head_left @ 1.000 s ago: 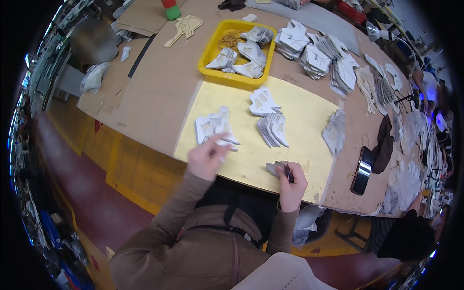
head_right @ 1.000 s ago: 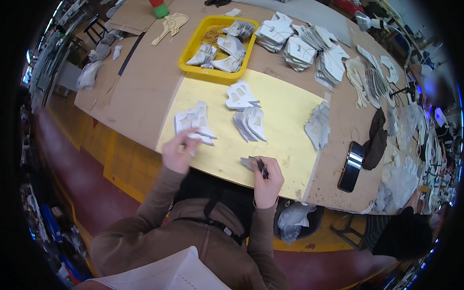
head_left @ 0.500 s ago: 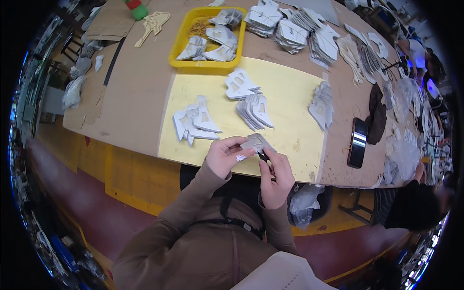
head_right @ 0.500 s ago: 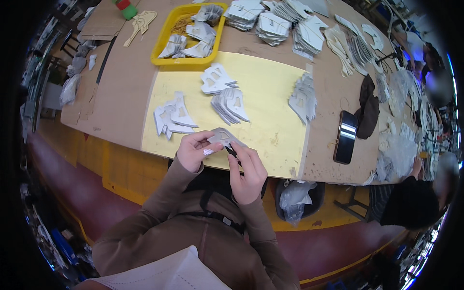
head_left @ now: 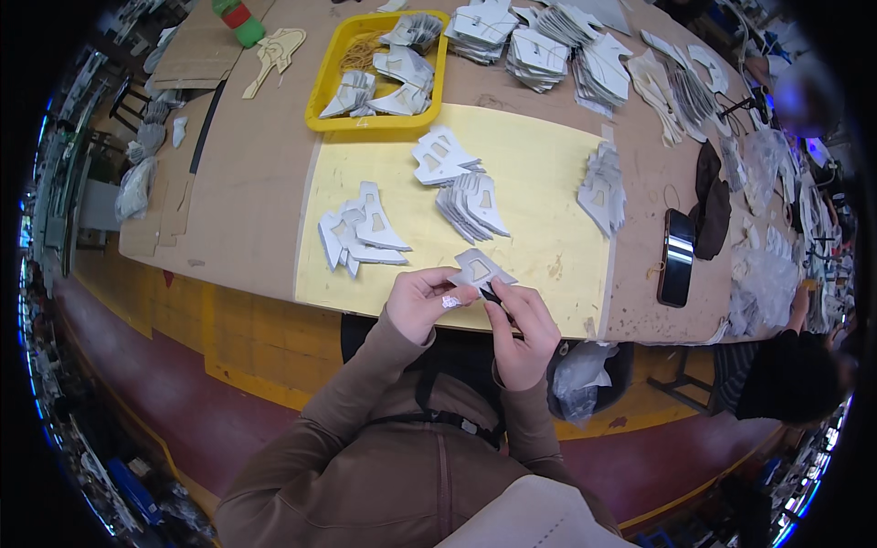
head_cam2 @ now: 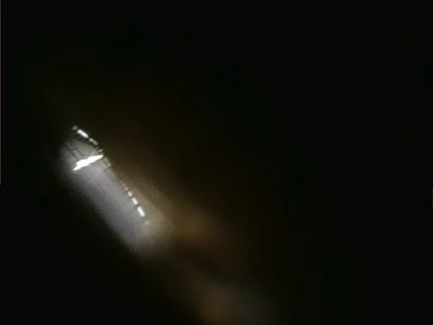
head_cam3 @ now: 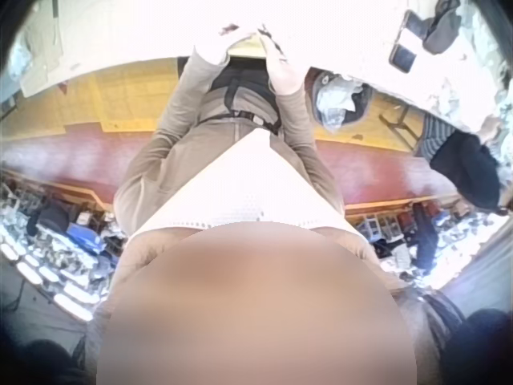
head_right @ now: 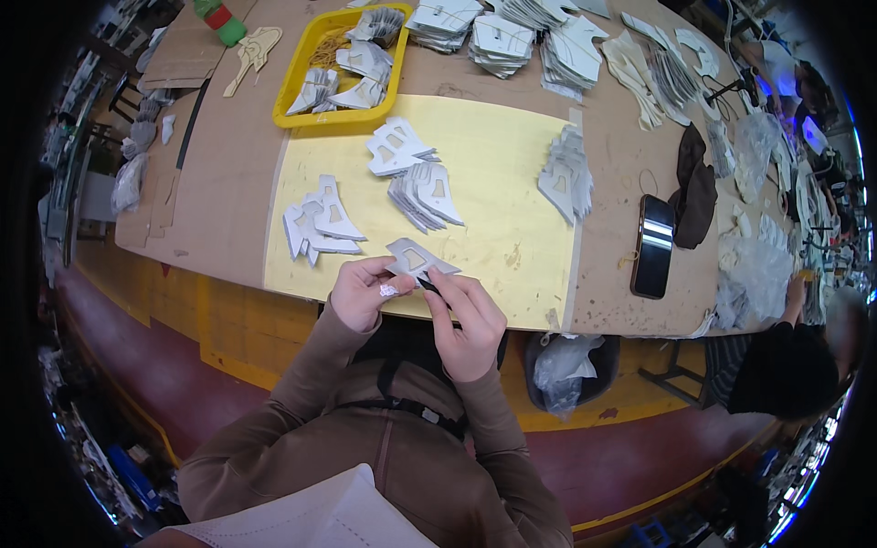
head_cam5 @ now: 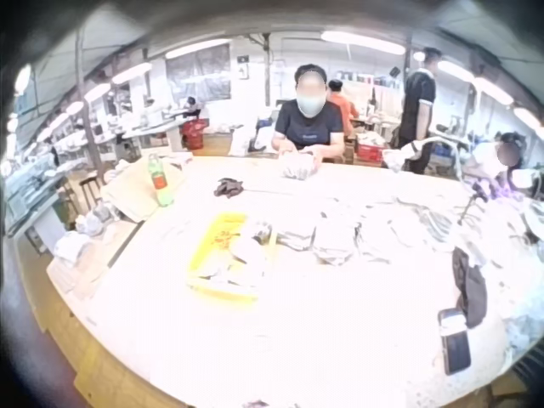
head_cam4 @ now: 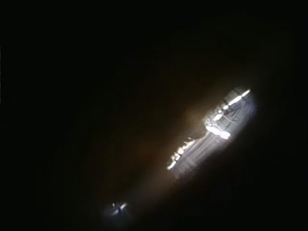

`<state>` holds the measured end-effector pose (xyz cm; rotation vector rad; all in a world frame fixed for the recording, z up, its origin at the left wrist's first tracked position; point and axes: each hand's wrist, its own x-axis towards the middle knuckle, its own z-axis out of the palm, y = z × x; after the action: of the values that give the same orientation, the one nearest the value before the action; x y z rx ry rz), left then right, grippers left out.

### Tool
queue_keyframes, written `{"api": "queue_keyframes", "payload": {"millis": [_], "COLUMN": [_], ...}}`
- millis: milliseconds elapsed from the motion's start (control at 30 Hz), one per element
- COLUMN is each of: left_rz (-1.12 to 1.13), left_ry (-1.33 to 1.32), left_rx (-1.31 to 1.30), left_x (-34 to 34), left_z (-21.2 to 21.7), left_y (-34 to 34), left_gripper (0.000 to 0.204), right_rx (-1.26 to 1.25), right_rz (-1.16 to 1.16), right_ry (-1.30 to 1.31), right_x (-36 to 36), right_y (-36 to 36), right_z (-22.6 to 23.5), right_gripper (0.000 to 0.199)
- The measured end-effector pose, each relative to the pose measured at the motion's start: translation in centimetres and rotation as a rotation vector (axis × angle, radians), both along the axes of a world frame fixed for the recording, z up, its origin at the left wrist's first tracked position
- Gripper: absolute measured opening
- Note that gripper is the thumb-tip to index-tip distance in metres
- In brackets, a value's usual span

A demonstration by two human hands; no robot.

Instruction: The person sits at a workbench in a factory and repeatedly picks up small white fabric pieces. Using a small cutting tool, they trim the edges of each piece and place the finished items into a yellow bin. The process is repeated for multiple pieces throughout the clip.

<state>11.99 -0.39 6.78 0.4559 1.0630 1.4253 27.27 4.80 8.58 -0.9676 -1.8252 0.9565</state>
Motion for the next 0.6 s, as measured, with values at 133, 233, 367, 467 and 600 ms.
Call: {"api": "queue_keyframes", "payload": {"millis": [133,233,367,467,600], "left_rz": [-0.025,-0.019,0.016,0.059,0.143], "left_ry": [-0.012,-0.009,0.047,0.076,0.066], "left_rx": [0.027,0.044,0.03,0.03,0.097], "left_x": [-0.1,0.2,0.8,1.3,2.2], "left_z": [0.1,0.0,0.2,0.5,0.7], "left_y": [-0.1,-0.1,-0.1,-0.2,-0.1], "left_gripper": [0.019,0.023,0.021,0.021,0.023], "right_rx": [0.035,0.039,-0.041,-0.056,-0.075], "right_rz": [0.028,0.025,-0.02,-0.055,-0.085], "right_ry": [0.004,0.007,0.034,0.049,0.082], "right_x": [0.3,0.3,0.0,-0.4,-0.8], "right_y": [0.2,0.2,-0.2,-0.5,-0.9], "right_z": [0.1,0.2,0.2,0.2,0.0], "right_gripper": [0.033,0.033,0.031,0.031,0.029]}}
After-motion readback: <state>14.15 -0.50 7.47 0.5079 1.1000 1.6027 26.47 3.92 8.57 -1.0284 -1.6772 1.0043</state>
